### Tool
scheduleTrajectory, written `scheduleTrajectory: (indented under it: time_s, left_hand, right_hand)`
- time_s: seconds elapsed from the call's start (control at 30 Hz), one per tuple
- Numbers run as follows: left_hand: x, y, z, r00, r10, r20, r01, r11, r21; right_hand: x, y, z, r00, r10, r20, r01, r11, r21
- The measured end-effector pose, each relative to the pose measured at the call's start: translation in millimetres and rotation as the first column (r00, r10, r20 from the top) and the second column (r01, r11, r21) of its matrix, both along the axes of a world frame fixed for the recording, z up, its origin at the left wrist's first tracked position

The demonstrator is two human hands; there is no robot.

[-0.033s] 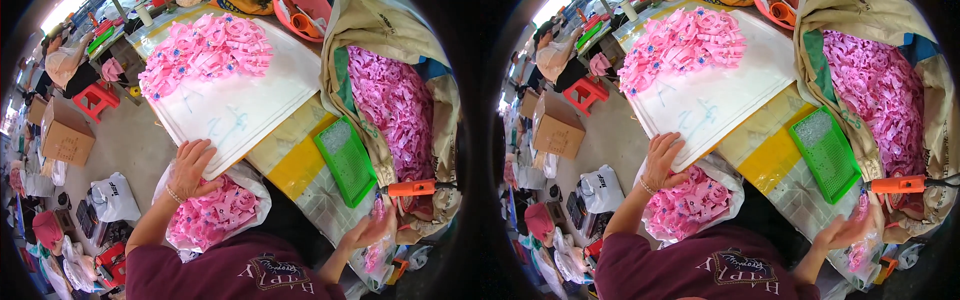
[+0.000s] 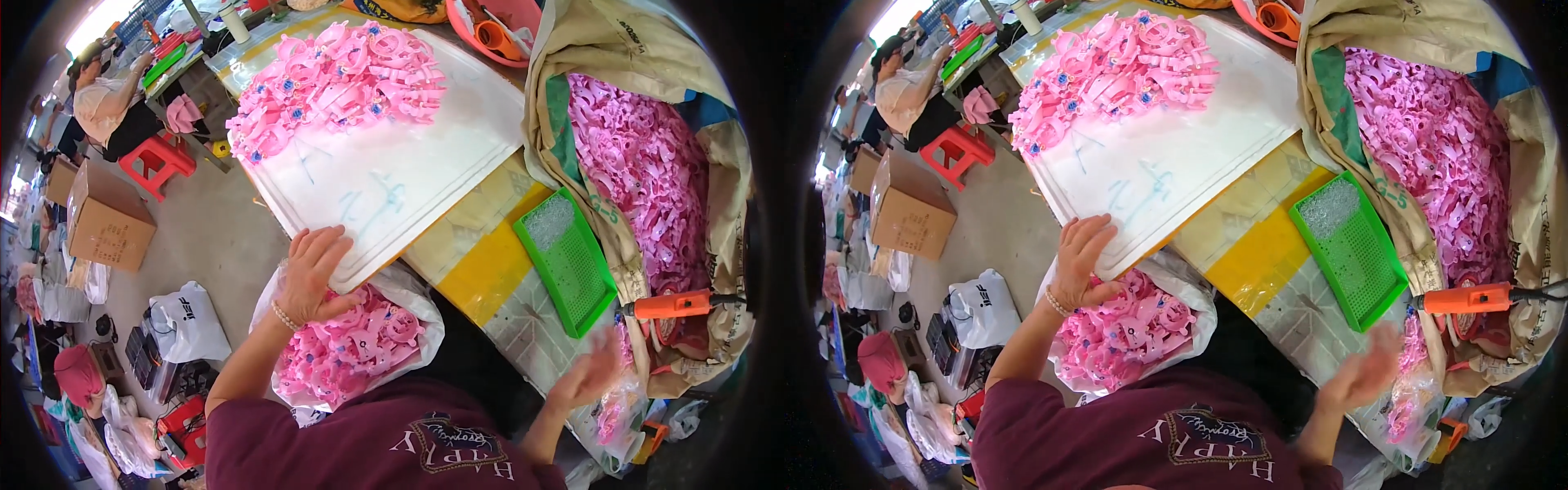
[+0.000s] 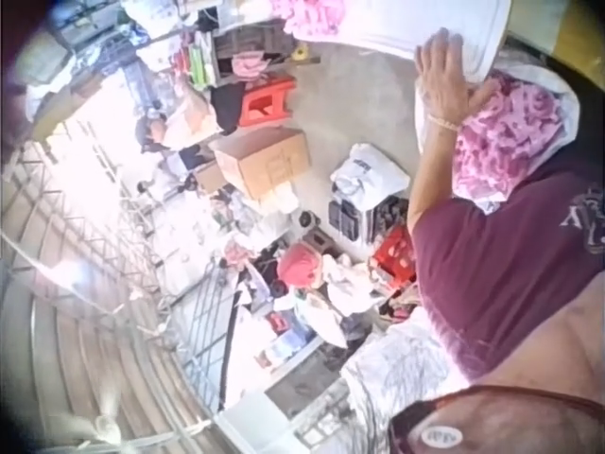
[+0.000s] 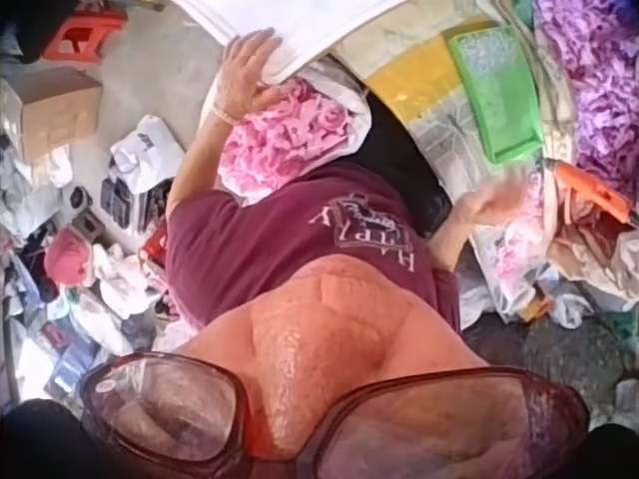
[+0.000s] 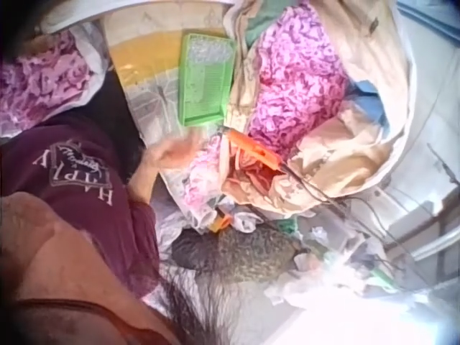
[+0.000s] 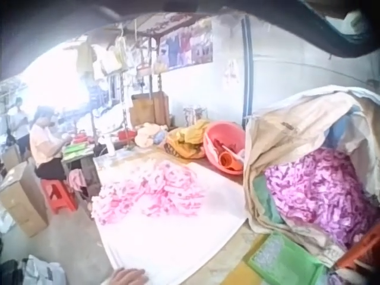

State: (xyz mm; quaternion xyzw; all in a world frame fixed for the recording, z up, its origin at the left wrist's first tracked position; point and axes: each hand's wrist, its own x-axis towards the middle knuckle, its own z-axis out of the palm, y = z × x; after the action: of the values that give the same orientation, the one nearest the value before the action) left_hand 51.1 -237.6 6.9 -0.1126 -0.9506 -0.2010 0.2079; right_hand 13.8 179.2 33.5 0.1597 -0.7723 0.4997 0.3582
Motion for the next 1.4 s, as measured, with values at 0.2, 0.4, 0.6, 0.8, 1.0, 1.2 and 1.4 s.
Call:
scheduleTrajectory:
  time_s: [0.2, 0.4, 0.6, 0.8, 1.0, 1.2, 1.4]
  left_hand:
    - [-34, -32, -39, 0.753, 0.588, -0.294, -0.445, 0.785, 0.431]
    - [-65, -96, -47, 0.822, 0.505, 0.264, -0.322, 0.03, 0.946]
    - [-68, -87, -40, 0.905, 0.287, 0.313, -0.226, -0.299, 0.927]
    - [-42, -67, -44, 0.883, 0.388, 0.265, -0.149, -0.305, 0.941]
    - [-19, -40, -32, 0.833, 0.458, 0.309, -0.138, -0.37, 0.919]
    - [-18, -30, -41, 0.855, 0.47, 0.217, 0.002, -0.421, 0.907]
    - [-41, -23, -47, 0.734, 0.635, 0.24, 0.121, -0.47, 0.874]
  right_hand:
    - [12, -104, -32, 0.119, 0.805, 0.581, -0.294, 0.587, -0.754]
    - [-21, -183, -39, -0.07, 0.858, 0.509, -0.143, 0.497, -0.856]
    - [-20, -224, -36, -0.11, 0.824, 0.556, -0.217, 0.526, -0.822]
    - [-11, -231, -54, 0.029, 0.821, 0.571, -0.345, 0.544, -0.765]
    - [-31, -215, -62, 0.137, 0.765, 0.63, -0.456, 0.613, -0.646]
    - [-34, -202, -7, 0.816, 0.231, 0.53, -0.564, 0.519, 0.642]
    - [-19, -210, -8, 0.911, 0.341, 0.23, -0.381, 0.49, 0.784]
